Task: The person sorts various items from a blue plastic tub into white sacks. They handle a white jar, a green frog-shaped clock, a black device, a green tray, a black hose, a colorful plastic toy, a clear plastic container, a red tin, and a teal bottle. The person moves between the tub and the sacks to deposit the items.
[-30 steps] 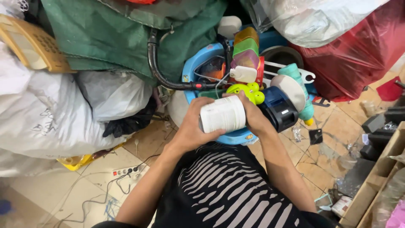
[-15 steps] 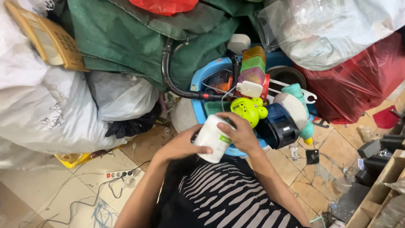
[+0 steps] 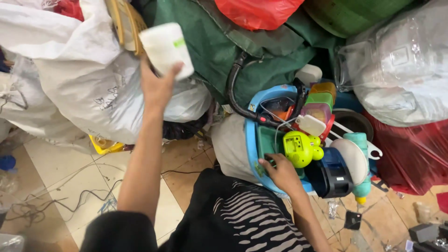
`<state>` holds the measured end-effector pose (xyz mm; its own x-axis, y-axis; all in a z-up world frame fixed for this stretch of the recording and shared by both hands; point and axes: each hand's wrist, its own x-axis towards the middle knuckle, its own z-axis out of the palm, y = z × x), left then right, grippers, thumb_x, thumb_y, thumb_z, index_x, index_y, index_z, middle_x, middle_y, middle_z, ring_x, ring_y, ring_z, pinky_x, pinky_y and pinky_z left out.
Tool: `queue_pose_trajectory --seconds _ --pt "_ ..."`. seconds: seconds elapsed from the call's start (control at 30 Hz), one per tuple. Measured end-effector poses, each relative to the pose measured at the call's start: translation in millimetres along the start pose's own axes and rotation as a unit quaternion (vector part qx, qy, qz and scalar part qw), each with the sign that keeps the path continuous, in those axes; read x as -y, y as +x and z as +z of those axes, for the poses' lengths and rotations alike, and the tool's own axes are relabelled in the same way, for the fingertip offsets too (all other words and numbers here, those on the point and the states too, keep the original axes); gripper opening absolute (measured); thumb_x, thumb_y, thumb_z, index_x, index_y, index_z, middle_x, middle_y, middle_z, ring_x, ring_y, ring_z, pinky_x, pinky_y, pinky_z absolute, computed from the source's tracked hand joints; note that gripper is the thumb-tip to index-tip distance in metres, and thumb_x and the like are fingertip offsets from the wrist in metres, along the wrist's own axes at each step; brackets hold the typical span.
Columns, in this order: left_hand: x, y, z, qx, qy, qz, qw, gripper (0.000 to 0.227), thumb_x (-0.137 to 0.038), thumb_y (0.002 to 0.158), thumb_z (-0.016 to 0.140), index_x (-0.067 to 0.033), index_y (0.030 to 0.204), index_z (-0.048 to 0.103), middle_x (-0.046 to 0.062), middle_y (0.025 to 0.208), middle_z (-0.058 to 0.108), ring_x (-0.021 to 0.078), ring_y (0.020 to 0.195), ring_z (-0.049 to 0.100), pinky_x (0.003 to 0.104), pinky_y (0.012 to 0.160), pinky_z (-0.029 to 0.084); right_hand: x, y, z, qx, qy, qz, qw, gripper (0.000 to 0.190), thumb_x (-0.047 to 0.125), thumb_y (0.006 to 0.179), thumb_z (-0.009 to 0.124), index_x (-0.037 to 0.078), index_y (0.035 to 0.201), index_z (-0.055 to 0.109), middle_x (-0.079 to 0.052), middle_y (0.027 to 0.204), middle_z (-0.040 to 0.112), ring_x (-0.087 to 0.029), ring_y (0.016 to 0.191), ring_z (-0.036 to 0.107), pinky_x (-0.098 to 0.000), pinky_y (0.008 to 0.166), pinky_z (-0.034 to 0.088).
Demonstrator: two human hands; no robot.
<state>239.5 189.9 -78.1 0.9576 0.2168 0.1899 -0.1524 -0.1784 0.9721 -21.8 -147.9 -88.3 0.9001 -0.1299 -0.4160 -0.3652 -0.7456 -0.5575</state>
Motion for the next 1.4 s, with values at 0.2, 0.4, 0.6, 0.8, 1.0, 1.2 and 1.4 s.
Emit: queue_pose_trajectory --seconds 0.2,0.4,0.6,0.8,1.0,1.2,1.4 --pt "62.2 109.1 0.7 -0.159 0.116 0.101 0.975 0.103 -0.023 0.080 0.107 0.0015 0.153 0.039 0.022 0.149 0.054 0.0354 0.139 0.055 0.042 0.119 0.043 -8.4 -10.9 6.8 0.003 0.020 -0.094 0.995 0.037 0.028 0.093 0.066 -0.005 0.110 0.071 -0.022 0.129 0.066 -0.040 0.110 0.066 -0.0414 0.091 0.052" --pt "99.9 140.6 2.5 -0.136 0.368 0.085 0.916 0.092 -0.020 0.084 0.094 -0.0141 0.159 0.042 0.020 0.151 0.042 0.0472 0.141 0.034 0.056 0.117 0.032 10.4 -36.4 -9.4 -0.014 0.059 -0.083 0.995 0.033 0.024 0.089 0.072 -0.002 0.108 0.073 -0.018 0.124 0.071 -0.035 0.109 0.068 -0.0386 0.091 0.053" --pt "78.0 123.3 5.6 -0.169 0.390 0.103 0.899 0.069 -0.013 0.088 0.083 -0.0124 0.149 0.052 0.020 0.151 0.043 0.0449 0.136 0.037 0.055 0.112 0.035 3.1 -43.3 -0.8 -0.077 0.132 -0.034 0.988 0.025 0.023 0.081 0.080 0.000 0.091 0.074 -0.012 0.092 0.076 -0.027 0.081 0.073 -0.0356 0.074 0.056" --pt "11.2 8.9 77.6 0.043 -0.159 0.156 0.974 0.024 -0.004 0.113 0.064 -0.0001 0.133 0.053 0.009 0.127 0.059 0.0190 0.109 0.063 0.035 0.097 0.057 -48.5 -29.4 14.0 -0.159 0.130 -0.018 0.979 0.019 0.019 0.093 0.074 0.001 0.088 0.072 -0.013 0.087 0.073 -0.026 0.080 0.071 -0.0361 0.074 0.054" --pt "-38.9 -183.6 139.0 0.377 0.014 -0.028 0.926 0.034 -0.011 0.093 0.064 -0.0001 0.125 0.063 0.014 0.115 0.072 0.0243 0.101 0.072 0.035 0.088 0.057 -73.9 -17.8 -25.0 -0.321 0.008 0.004 0.947 0.055 0.029 0.081 0.085 0.004 0.123 0.062 -0.022 0.124 0.062 -0.038 0.112 0.059 -0.0457 0.097 0.048" --pt "-57.0 -251.0 174.8 0.420 0.156 0.078 0.890 0.058 -0.026 0.084 0.079 0.0020 0.131 0.060 0.024 0.138 0.057 0.0427 0.128 0.052 0.047 0.108 0.040 -60.3 3.9 -34.3 -0.243 -0.177 -0.011 0.954 0.121 0.048 0.051 0.097 0.010 0.150 0.041 -0.030 0.154 0.035 -0.052 0.136 0.033 -0.0634 0.104 0.036" --pt "-62.4 -258.9 203.1 0.394 0.101 -0.074 0.910 0.062 -0.032 0.089 0.073 -0.0020 0.139 0.054 0.019 0.141 0.058 0.0346 0.129 0.058 0.041 0.107 0.047 -94.5 -6.8 -51.8 -0.181 -0.112 -0.008 0.977 0.106 0.035 0.060 0.092 0.015 0.150 0.041 -0.018 0.152 0.044 -0.041 0.144 0.033 -0.0578 0.109 0.036"
